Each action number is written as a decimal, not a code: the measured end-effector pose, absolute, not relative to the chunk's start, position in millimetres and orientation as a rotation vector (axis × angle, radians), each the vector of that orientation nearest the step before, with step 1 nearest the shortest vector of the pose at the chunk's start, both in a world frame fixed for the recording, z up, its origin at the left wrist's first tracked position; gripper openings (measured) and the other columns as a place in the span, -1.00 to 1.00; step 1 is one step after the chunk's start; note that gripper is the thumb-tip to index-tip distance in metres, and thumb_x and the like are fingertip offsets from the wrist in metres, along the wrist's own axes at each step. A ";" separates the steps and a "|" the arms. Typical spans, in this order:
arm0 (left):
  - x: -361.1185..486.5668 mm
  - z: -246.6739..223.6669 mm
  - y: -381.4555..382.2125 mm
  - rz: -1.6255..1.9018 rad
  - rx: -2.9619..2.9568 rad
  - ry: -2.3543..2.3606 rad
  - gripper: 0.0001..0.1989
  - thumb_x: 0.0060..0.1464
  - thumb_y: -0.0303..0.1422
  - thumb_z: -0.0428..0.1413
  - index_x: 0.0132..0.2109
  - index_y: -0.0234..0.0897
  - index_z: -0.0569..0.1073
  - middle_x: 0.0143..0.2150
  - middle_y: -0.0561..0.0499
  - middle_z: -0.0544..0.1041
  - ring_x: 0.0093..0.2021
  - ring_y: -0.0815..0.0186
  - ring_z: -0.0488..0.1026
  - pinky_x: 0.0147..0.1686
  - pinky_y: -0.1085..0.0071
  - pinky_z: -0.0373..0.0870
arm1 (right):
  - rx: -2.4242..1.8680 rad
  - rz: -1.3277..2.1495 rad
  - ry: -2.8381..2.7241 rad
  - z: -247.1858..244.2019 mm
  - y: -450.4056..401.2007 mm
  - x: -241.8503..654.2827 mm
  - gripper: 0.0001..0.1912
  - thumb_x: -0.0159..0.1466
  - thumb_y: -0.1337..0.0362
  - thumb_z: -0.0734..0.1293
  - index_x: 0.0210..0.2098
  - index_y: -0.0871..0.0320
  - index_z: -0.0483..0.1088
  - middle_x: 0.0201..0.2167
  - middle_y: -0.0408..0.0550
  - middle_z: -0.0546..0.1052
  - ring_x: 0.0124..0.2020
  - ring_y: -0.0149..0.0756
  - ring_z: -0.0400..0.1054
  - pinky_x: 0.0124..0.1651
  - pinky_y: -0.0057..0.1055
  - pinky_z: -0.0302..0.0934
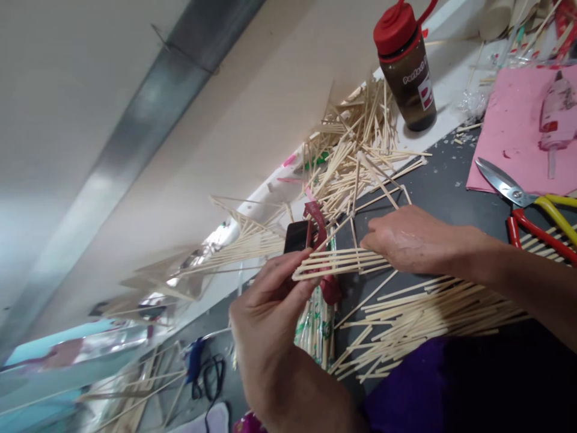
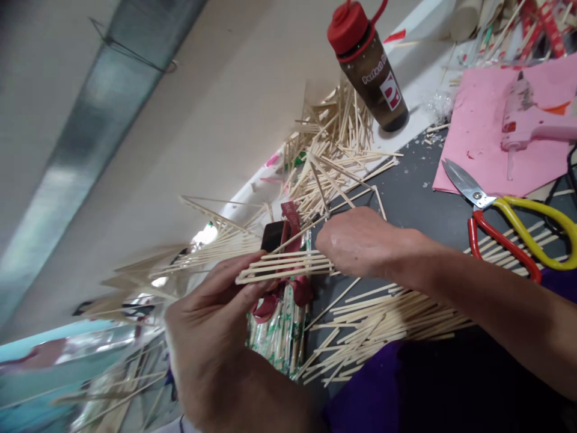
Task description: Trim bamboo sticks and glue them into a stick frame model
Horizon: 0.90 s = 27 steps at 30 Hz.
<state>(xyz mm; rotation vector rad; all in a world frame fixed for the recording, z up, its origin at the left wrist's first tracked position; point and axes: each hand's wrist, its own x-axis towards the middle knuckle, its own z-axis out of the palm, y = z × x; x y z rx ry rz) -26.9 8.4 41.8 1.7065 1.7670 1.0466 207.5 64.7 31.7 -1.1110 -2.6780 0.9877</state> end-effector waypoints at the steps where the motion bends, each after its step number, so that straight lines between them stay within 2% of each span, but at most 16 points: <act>1: -27.0 41.7 8.7 1.049 1.718 1.763 -0.76 -0.06 -0.32 0.35 -0.16 -0.01 0.67 -0.16 0.04 0.64 -0.12 0.24 0.55 -0.11 0.34 0.50 | -1.110 0.994 -2.674 30.4 65.0 207.0 -0.69 0.30 0.44 0.18 -0.18 0.19 0.56 -0.20 0.09 0.58 -0.36 -0.35 0.37 -0.42 -0.40 -0.04; 12: -26.7 40.6 9.5 1.045 1.727 1.750 -0.76 -0.07 -0.33 0.36 -0.17 -0.03 0.67 -0.16 0.02 0.64 -0.12 0.21 0.56 -0.11 0.30 0.53 | -1.092 0.999 -2.487 19.2 65.7 206.5 -0.72 0.30 0.38 0.19 -0.22 0.14 0.55 -0.25 0.03 0.62 -0.37 -0.34 0.38 -0.43 -0.41 -0.08; 23: -27.7 38.3 10.6 1.084 1.672 1.758 -0.73 -0.13 -0.32 0.40 -0.19 -0.06 0.68 -0.17 0.03 0.65 -0.15 0.27 0.56 -0.23 0.43 0.52 | -1.091 0.941 -2.565 15.2 68.5 204.4 -0.75 0.28 0.40 0.21 -0.24 0.17 0.55 -0.26 0.03 0.60 -0.36 -0.35 0.38 -0.41 -0.40 -0.07; 27: -22.5 37.9 10.4 1.110 1.654 1.774 -0.71 -0.15 -0.34 0.40 -0.18 -0.11 0.68 -0.20 0.03 0.65 -0.25 0.33 0.54 -0.37 0.49 0.48 | -1.081 0.929 -2.577 18.9 68.6 206.0 -0.69 0.28 0.45 0.17 -0.22 0.20 0.57 -0.24 0.06 0.62 -0.30 -0.30 0.41 -0.37 -0.39 0.00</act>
